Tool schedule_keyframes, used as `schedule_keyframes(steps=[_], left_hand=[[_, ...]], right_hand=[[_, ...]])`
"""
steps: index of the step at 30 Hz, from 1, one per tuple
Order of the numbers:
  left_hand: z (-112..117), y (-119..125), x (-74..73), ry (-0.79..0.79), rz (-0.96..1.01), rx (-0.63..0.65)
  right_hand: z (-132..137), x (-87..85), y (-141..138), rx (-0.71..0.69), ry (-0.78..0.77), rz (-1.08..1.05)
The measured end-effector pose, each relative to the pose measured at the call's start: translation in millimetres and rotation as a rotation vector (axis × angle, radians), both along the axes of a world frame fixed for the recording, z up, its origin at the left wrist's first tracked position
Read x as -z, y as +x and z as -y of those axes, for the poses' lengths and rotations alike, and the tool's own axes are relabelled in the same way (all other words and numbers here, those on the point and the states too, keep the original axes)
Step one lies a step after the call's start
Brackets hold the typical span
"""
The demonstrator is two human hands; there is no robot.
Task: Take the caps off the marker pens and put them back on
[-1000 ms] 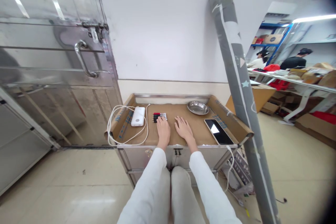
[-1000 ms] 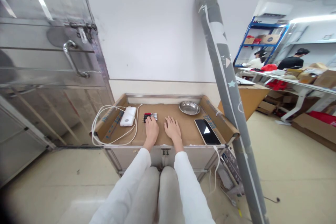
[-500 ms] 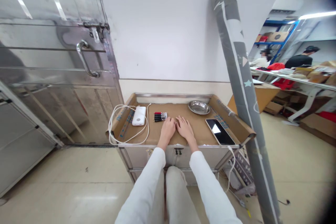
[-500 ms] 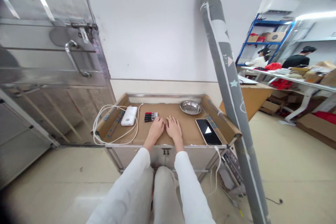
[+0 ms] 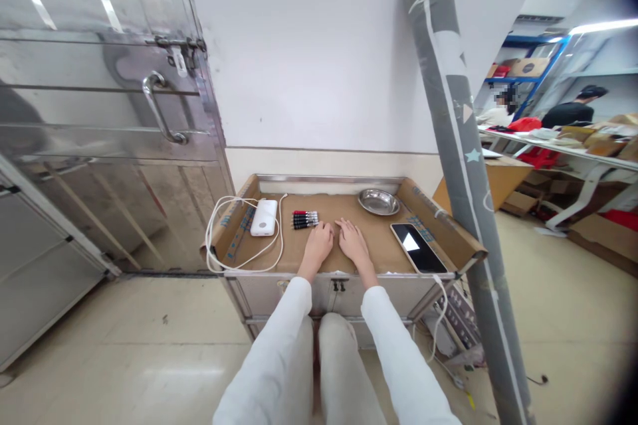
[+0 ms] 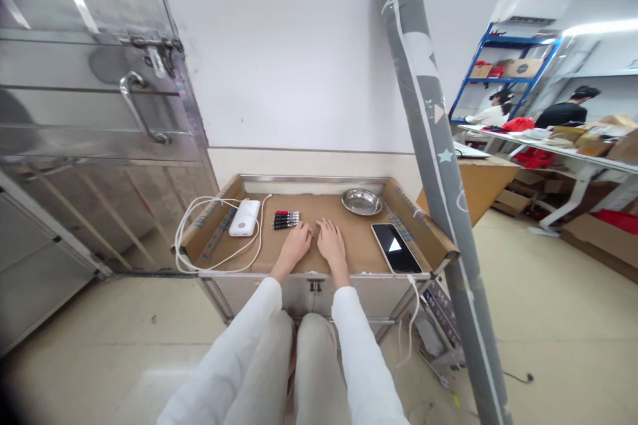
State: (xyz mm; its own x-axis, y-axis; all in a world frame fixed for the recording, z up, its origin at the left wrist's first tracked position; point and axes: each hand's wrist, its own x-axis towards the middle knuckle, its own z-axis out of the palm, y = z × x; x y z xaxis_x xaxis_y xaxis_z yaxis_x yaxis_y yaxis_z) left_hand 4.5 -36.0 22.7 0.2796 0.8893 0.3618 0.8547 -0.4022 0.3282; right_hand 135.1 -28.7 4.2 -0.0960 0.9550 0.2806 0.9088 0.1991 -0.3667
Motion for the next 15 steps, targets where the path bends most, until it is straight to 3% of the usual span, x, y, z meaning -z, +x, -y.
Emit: schedule_keyframes(steps=[4,6,11,15], left_hand=[[0.7,-1.1,1.7,-0.003,-0.016,-0.011],[1.6,-1.4,1.2,0.036,-0.026,-0.112],[3.1,-2.1,-2.0,0.151,-0.002,-0.524],[1.9,-1.4,-0.1,0.172,-0.040,-0.591]], right_hand=[[0.7,-1.1,-0.7,-0.004,0.003,-0.010],[1.2,-1.2,-0.8,-0.003,0.010,-0.017],[2.6,-0.1,0.3,0.003,0.020,-0.032],[3.0,1.2,0.5,0.006,0.034,-0.023]])
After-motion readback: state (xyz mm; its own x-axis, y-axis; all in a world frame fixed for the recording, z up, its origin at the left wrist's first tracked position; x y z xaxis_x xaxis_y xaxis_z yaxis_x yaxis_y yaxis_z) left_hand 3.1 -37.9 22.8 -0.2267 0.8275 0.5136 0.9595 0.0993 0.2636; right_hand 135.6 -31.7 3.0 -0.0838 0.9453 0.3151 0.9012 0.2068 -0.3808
